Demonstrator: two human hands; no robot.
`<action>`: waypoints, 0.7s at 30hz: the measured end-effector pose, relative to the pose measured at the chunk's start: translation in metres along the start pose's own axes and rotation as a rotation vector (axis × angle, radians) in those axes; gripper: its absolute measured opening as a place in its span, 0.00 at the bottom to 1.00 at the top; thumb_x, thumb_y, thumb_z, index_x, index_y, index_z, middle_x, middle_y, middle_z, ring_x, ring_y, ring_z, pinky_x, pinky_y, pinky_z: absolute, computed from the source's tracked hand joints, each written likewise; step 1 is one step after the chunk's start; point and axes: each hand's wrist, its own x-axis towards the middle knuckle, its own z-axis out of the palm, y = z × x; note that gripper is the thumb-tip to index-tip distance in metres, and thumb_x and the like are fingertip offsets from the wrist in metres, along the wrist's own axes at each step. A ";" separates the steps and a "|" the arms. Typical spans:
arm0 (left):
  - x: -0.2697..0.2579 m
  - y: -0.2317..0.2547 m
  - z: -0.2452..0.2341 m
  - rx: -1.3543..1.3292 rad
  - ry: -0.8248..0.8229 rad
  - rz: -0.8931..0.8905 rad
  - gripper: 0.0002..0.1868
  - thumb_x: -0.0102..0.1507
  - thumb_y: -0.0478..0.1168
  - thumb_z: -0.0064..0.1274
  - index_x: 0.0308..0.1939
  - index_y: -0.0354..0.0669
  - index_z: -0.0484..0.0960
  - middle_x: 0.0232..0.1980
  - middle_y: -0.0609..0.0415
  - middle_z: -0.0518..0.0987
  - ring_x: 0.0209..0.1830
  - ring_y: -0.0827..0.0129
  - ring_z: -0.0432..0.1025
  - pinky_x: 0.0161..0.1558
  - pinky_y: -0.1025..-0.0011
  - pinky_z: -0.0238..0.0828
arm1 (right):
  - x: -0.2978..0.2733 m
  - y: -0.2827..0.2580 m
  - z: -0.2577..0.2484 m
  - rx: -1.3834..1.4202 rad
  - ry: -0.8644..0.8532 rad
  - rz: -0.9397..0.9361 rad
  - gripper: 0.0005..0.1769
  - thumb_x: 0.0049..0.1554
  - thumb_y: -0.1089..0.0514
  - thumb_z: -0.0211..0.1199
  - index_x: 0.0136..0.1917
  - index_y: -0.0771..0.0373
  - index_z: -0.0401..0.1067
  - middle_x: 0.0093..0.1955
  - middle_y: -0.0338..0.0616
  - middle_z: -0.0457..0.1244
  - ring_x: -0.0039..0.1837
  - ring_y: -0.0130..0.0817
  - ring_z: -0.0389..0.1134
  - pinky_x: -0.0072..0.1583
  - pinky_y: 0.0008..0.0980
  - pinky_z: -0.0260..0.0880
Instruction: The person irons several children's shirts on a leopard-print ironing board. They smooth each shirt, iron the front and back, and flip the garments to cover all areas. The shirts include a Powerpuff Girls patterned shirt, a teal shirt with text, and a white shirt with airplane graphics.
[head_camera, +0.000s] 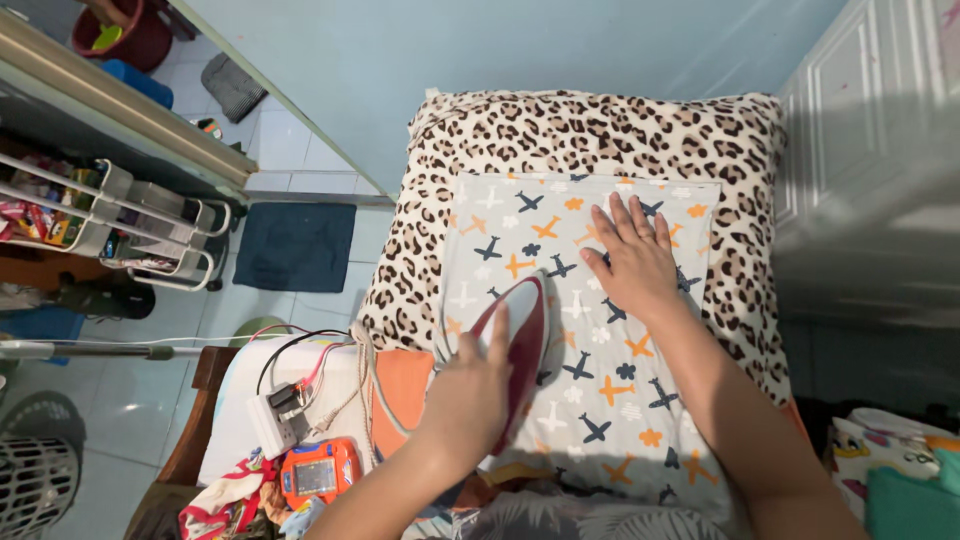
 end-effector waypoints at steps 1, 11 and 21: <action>0.005 0.002 0.001 -0.030 0.061 0.028 0.38 0.69 0.44 0.40 0.79 0.38 0.44 0.50 0.30 0.72 0.32 0.43 0.78 0.32 0.56 0.79 | -0.001 0.000 -0.001 0.017 0.005 0.003 0.37 0.64 0.35 0.46 0.82 0.49 0.53 0.86 0.47 0.42 0.86 0.46 0.40 0.80 0.55 0.34; 0.182 0.036 -0.038 -0.162 0.355 0.154 0.34 0.69 0.44 0.43 0.77 0.37 0.54 0.49 0.25 0.76 0.40 0.38 0.78 0.42 0.51 0.78 | -0.027 0.087 -0.008 0.112 0.349 0.455 0.34 0.63 0.49 0.64 0.75 0.70 0.63 0.66 0.69 0.61 0.70 0.61 0.59 0.71 0.54 0.60; 0.048 0.019 -0.015 -0.241 0.214 0.223 0.33 0.69 0.45 0.42 0.77 0.40 0.56 0.40 0.26 0.78 0.35 0.34 0.76 0.38 0.47 0.76 | 0.012 0.114 -0.004 0.300 0.502 0.631 0.16 0.59 0.45 0.72 0.44 0.61 0.79 0.40 0.50 0.70 0.44 0.51 0.71 0.47 0.47 0.69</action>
